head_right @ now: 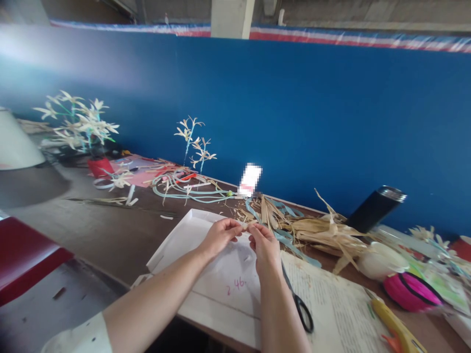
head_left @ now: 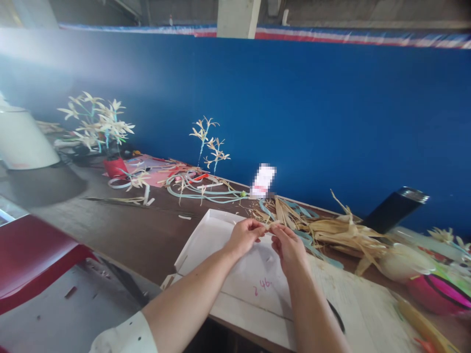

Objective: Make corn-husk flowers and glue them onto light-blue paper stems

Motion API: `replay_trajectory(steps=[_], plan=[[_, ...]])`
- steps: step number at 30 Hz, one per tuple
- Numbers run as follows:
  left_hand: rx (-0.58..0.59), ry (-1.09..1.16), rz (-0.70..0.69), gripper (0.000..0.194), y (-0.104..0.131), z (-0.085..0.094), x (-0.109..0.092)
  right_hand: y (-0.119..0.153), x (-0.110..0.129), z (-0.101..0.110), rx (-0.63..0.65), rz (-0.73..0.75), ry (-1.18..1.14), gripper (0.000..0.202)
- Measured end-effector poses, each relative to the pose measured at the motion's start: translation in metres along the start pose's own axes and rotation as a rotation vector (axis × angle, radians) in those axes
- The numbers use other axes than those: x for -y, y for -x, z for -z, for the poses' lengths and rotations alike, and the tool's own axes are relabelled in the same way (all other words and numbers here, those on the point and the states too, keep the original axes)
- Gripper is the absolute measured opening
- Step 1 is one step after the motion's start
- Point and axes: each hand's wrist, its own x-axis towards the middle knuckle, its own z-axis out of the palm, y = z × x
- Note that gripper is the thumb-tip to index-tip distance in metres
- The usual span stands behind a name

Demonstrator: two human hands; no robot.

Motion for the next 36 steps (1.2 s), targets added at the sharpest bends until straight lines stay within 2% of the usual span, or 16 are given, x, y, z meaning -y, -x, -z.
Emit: replay_trajectory(steps=[5, 15, 19, 23, 27, 33, 36], plan=[[0.036, 0.070, 0.042, 0.026, 0.003, 0.000, -0.003, -0.001, -0.002, 0.001, -0.028, 0.087, 0.036, 0.032], [0.082, 0.303, 0.216, 0.035, 0.005, 0.004, -0.006, 0.001, -0.002, 0.000, 0.103, 0.155, 0.025, 0.030], [0.063, 0.385, 0.229, 0.034, 0.003, 0.004, -0.004, 0.001, -0.004, 0.002, 0.120, 0.251, 0.168, 0.026], [0.086, 0.449, 0.219, 0.033, 0.001, 0.004, -0.001, 0.003, -0.003, 0.002, 0.051, 0.351, 0.406, 0.023], [0.078, 0.469, 0.235, 0.033, 0.000, 0.006, -0.001, 0.008, 0.001, -0.001, 0.018, 0.447, 0.522, 0.019], [0.031, 0.500, 0.258, 0.030, -0.002, 0.009, -0.001, 0.012, 0.000, -0.003, 0.094, 0.663, 0.604, 0.013], [-0.007, 0.506, 0.239, 0.026, -0.003, 0.009, -0.002, 0.013, -0.002, -0.003, 0.129, 0.647, 0.605, 0.015]])
